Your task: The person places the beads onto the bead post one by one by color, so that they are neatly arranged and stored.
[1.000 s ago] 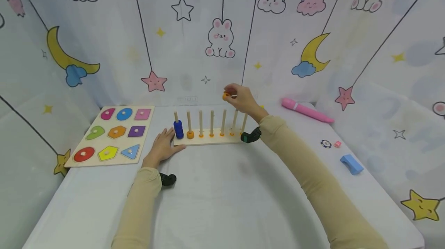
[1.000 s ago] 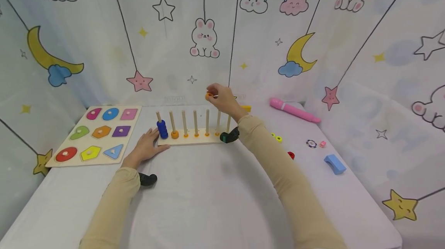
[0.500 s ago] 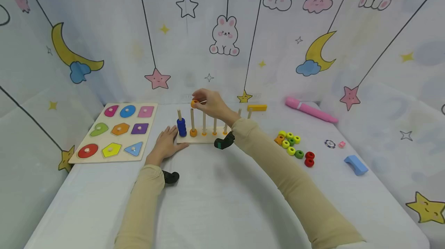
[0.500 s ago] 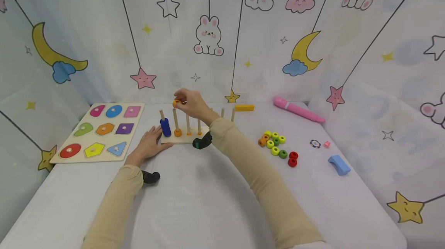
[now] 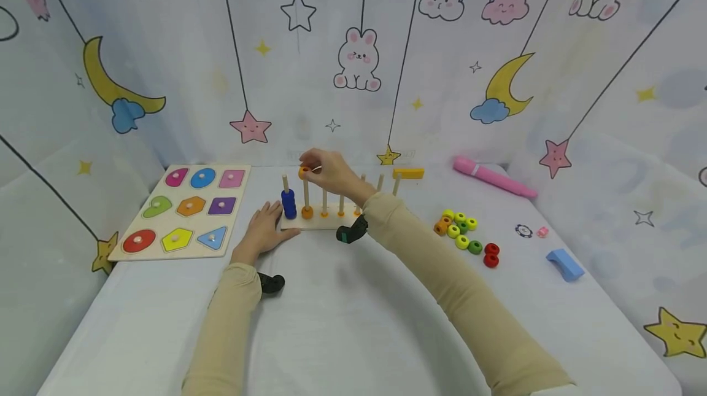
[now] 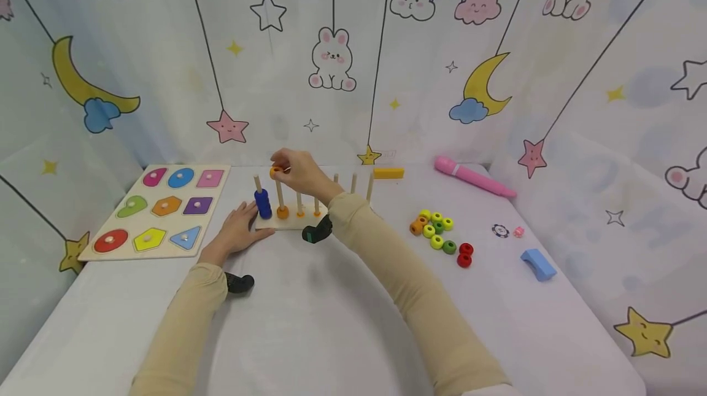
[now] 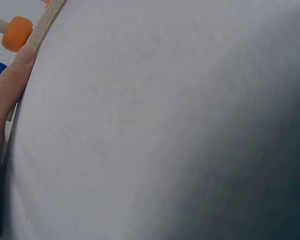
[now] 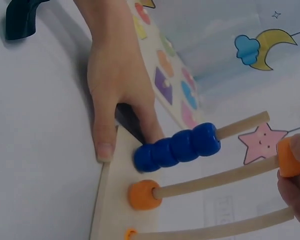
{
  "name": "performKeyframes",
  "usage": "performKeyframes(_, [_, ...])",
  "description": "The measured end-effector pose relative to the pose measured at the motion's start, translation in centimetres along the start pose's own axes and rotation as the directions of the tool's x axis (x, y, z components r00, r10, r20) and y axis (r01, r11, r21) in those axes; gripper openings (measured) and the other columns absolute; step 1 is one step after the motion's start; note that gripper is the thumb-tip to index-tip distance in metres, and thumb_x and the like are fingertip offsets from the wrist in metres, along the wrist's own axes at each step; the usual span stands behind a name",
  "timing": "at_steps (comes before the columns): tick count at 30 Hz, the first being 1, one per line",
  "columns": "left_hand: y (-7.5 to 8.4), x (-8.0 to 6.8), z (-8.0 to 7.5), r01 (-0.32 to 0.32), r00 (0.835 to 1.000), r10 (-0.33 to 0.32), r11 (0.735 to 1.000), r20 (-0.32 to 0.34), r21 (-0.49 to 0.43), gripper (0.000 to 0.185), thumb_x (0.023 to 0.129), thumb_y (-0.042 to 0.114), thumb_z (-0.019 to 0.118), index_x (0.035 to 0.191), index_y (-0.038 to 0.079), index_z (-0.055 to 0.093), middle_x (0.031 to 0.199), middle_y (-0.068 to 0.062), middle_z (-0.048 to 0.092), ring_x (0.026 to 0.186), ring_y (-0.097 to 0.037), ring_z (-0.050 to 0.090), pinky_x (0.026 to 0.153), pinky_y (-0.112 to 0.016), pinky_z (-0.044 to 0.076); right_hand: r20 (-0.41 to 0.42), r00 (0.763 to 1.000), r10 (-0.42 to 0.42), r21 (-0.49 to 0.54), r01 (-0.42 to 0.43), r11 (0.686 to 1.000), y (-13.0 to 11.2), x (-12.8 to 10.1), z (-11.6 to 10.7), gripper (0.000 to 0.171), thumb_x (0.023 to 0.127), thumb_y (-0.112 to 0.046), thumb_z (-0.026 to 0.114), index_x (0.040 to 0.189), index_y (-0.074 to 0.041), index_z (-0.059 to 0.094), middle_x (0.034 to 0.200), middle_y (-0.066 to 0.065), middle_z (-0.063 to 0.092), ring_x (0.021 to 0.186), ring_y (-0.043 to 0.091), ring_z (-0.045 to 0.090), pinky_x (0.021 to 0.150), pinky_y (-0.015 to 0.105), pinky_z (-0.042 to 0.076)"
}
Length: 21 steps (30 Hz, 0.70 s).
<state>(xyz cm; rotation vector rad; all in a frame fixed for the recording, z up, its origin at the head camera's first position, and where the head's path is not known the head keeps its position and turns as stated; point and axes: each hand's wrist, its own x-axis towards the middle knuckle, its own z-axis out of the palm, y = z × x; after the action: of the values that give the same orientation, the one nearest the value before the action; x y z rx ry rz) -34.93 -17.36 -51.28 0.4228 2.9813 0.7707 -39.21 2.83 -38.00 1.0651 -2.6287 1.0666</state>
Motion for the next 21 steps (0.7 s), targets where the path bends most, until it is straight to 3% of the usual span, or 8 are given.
performKeyframes(12, [0.2,0.1,-0.2,0.000,1.000,0.000,1.000,0.006,0.017,0.090,0.085,0.050,0.064,0.144,-0.007,0.028,0.152,-0.023,0.019,0.141,-0.040,0.007,0.113,-0.051,0.002,-0.032,0.999,-0.006,-0.031,0.005,1.000,0.5,-0.4,-1.1,0.027,0.090,-0.008,0.064,0.116,0.000,0.060,0.107,0.010,0.067,0.097,0.015,0.063,0.082,0.016,0.049])
performKeyframes(17, [0.2,0.0,-0.1,-0.014,1.000,0.014,0.999,-0.002,0.031,0.089,0.086,0.049,0.064,0.144,-0.008,0.028,0.152,-0.024,0.020,0.141,-0.040,0.008,0.113,-0.052,0.004,-0.081,0.995,0.051,0.010,-0.051,0.999,1.3,-1.6,-3.1,0.027,0.092,-0.013,0.063,0.116,-0.001,0.061,0.108,0.010,0.067,0.098,0.014,0.063,0.084,0.019,0.050])
performKeyframes(21, [0.3,-0.1,-0.1,-0.019,1.000,0.019,0.999,-0.012,0.026,0.087,0.086,0.046,0.065,0.143,-0.009,0.029,0.151,-0.025,0.020,0.140,-0.041,0.009,0.113,-0.053,0.004,-0.179,0.981,0.075,0.077,-0.062,0.995,2.8,-2.8,-5.7,0.026,0.092,-0.017,0.063,0.113,-0.003,0.062,0.106,0.005,0.068,0.095,0.012,0.064,0.083,0.021,0.050])
